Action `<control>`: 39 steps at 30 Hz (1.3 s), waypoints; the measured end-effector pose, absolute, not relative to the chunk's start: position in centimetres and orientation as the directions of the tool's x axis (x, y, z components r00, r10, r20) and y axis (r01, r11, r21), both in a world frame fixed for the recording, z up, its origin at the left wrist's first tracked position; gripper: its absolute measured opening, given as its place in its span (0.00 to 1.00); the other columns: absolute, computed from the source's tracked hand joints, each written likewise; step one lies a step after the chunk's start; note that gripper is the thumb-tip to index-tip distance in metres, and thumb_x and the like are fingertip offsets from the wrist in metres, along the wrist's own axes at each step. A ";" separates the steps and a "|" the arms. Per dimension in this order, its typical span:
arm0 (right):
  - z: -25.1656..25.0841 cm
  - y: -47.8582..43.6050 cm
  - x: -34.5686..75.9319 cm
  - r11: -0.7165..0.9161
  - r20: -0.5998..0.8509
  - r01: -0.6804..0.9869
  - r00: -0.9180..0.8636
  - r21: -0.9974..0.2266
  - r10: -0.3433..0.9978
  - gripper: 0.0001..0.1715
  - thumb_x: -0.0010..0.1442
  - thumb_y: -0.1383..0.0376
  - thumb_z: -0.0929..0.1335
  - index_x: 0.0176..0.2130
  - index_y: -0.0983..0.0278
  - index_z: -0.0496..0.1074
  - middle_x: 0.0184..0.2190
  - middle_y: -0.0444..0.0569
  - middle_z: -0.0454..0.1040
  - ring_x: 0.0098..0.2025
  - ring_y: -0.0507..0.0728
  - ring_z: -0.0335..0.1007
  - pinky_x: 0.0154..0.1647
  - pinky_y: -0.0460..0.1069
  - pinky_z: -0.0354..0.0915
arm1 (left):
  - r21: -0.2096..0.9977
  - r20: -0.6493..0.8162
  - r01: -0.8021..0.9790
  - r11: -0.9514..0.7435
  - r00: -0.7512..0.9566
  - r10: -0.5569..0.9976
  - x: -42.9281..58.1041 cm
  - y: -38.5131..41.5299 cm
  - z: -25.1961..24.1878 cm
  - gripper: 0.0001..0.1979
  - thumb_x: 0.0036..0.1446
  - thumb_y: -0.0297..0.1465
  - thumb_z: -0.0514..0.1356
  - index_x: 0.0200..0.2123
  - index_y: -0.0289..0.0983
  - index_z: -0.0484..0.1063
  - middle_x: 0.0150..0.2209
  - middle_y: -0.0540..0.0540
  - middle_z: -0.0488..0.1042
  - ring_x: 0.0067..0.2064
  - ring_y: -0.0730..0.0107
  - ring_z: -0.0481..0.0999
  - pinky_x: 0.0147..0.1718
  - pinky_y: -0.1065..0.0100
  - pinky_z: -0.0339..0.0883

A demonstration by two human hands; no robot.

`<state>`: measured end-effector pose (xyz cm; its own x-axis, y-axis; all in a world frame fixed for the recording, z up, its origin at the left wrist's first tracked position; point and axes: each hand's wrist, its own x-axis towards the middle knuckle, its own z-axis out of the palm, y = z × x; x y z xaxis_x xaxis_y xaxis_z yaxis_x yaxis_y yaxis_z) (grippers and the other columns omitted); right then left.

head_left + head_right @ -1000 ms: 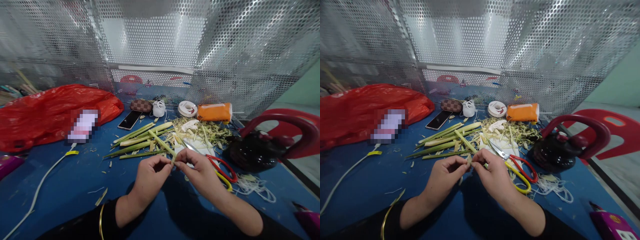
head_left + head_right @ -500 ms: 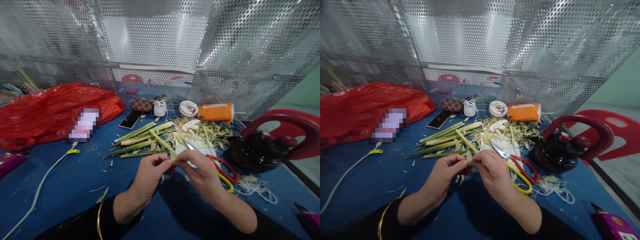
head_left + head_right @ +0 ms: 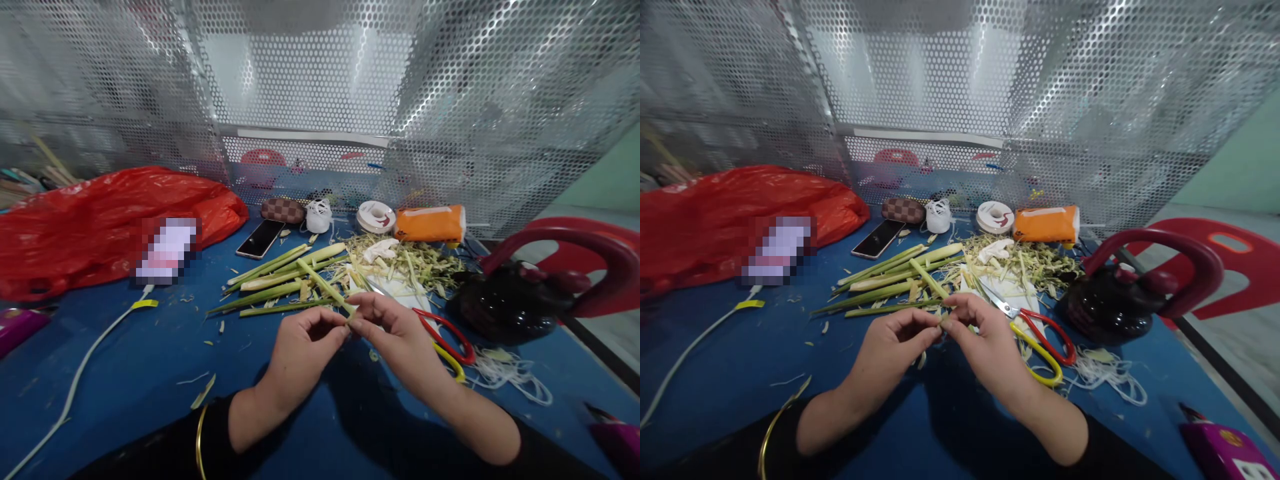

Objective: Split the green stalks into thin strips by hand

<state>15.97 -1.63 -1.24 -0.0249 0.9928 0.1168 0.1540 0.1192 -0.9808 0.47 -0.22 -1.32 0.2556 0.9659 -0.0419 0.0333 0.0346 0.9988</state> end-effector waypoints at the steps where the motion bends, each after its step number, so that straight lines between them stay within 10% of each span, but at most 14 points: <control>1: -1.1 -1.6 16.0 0.088 0.082 0.136 -0.050 -0.987 0.995 0.11 0.54 0.61 0.69 0.39 0.63 0.72 0.27 0.44 0.73 0.30 0.53 0.69 0.33 0.49 0.64 | 0.999 -0.041 0.040 0.032 0.254 0.966 0.5 -0.2 -1.3 0.04 0.47 0.30 0.64 0.27 0.36 0.77 0.27 0.47 0.78 0.30 0.70 0.74 0.32 0.71 0.67; 7: -0.2 -1.2 16.6 0.066 0.043 0.253 -0.096 -0.965 0.994 0.07 0.51 0.63 0.70 0.25 0.64 0.71 0.23 0.43 0.69 0.27 0.51 0.63 0.30 0.47 0.60 | 0.990 -0.065 0.139 0.029 0.266 0.962 0.4 0.4 -0.6 0.01 0.43 0.27 0.64 0.24 0.35 0.76 0.24 0.49 0.76 0.27 0.73 0.72 0.28 0.74 0.64; 15: -1.8 -1.8 15.6 0.024 0.031 0.136 0.053 -0.990 0.998 0.08 0.53 0.61 0.69 0.28 0.64 0.72 0.24 0.43 0.71 0.29 0.53 0.65 0.31 0.48 0.62 | 0.915 -0.325 -0.165 0.368 0.238 0.915 0.7 0.3 -1.8 0.08 0.42 0.33 0.68 0.26 0.33 0.77 0.25 0.46 0.78 0.28 0.71 0.75 0.33 0.71 0.69; 39: -2.7 -2.8 13.0 0.046 0.025 -0.076 0.255 -0.996 0.967 0.08 0.51 0.62 0.71 0.27 0.65 0.73 0.23 0.44 0.74 0.26 0.52 0.68 0.30 0.47 0.66 | 0.903 -0.302 -0.266 0.337 0.165 0.939 0.9 -0.6 -1.5 0.11 0.41 0.35 0.70 0.26 0.33 0.79 0.24 0.46 0.78 0.26 0.73 0.74 0.30 0.73 0.68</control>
<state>13.04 -2.84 -2.66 0.2552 0.9666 0.0250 -0.0760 0.0458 -0.9961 0.94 -0.59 -1.50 0.1650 0.9390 -0.3017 -0.2659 0.3369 0.9032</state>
